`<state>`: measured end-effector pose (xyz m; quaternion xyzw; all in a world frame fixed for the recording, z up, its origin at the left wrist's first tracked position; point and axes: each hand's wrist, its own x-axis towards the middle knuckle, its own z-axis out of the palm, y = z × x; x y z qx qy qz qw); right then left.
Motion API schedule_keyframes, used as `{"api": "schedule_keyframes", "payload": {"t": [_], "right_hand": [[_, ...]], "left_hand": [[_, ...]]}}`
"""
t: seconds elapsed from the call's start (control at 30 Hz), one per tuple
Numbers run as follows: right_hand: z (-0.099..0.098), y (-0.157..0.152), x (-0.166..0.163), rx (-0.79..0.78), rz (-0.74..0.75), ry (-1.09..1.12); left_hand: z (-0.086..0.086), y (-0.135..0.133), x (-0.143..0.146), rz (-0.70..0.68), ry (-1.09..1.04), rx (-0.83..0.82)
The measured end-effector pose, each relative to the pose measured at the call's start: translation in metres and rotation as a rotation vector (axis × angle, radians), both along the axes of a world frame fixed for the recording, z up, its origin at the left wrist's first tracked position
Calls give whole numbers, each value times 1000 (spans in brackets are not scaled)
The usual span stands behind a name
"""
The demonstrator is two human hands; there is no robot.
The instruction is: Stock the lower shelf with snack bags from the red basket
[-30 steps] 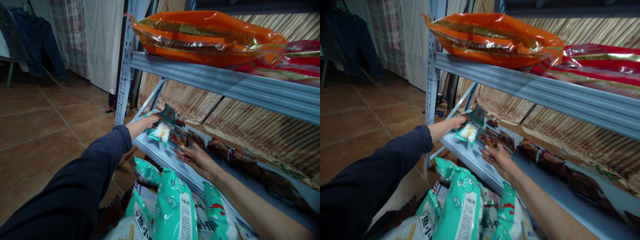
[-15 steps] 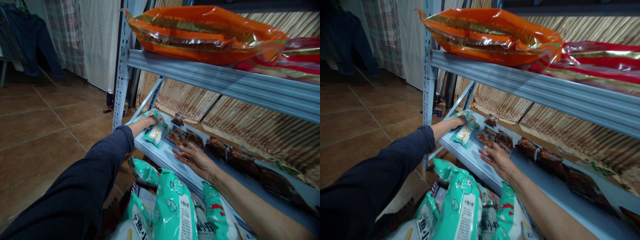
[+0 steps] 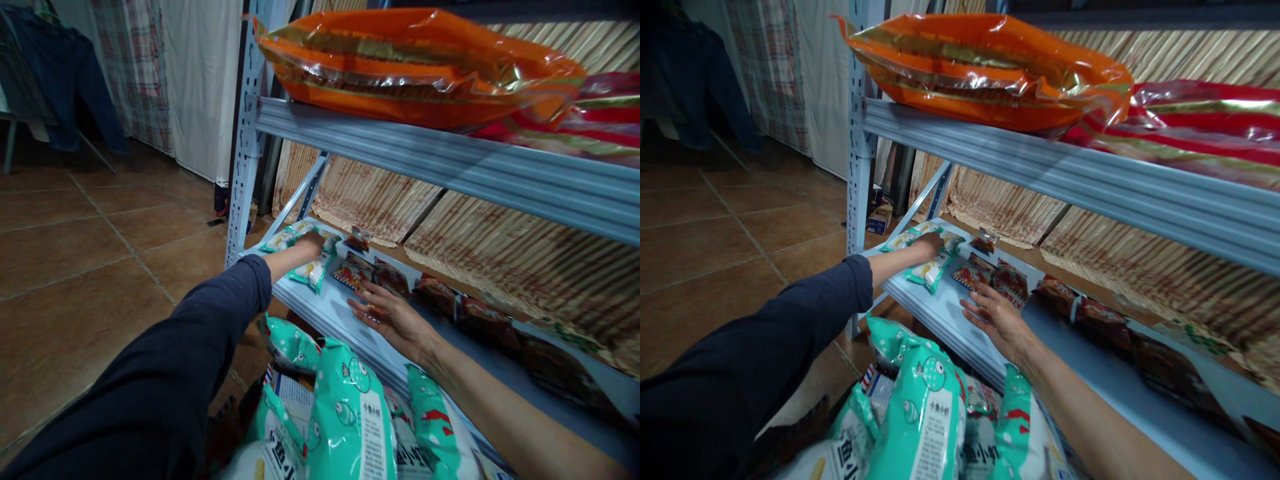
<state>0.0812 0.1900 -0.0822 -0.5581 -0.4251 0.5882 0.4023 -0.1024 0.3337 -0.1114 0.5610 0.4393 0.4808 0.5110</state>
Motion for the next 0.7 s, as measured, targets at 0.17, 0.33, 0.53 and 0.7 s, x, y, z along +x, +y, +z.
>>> {"api": "schedule_keyframes", "payload": {"t": [0.17,0.33,0.53,0.7], "right_hand": [[3,-1,-1,-6,-19,5],[2,0,0,-14,-19,4],[0,2,3,-23,-23,17],[1,3,4,-23,-18,23]], "left_hand": [[-9,-33,3,44,817,200],[-17,-51,3,12,1094,388],[-24,-64,0,117,1122,462],[-37,-94,-3,138,1218,480]]}}
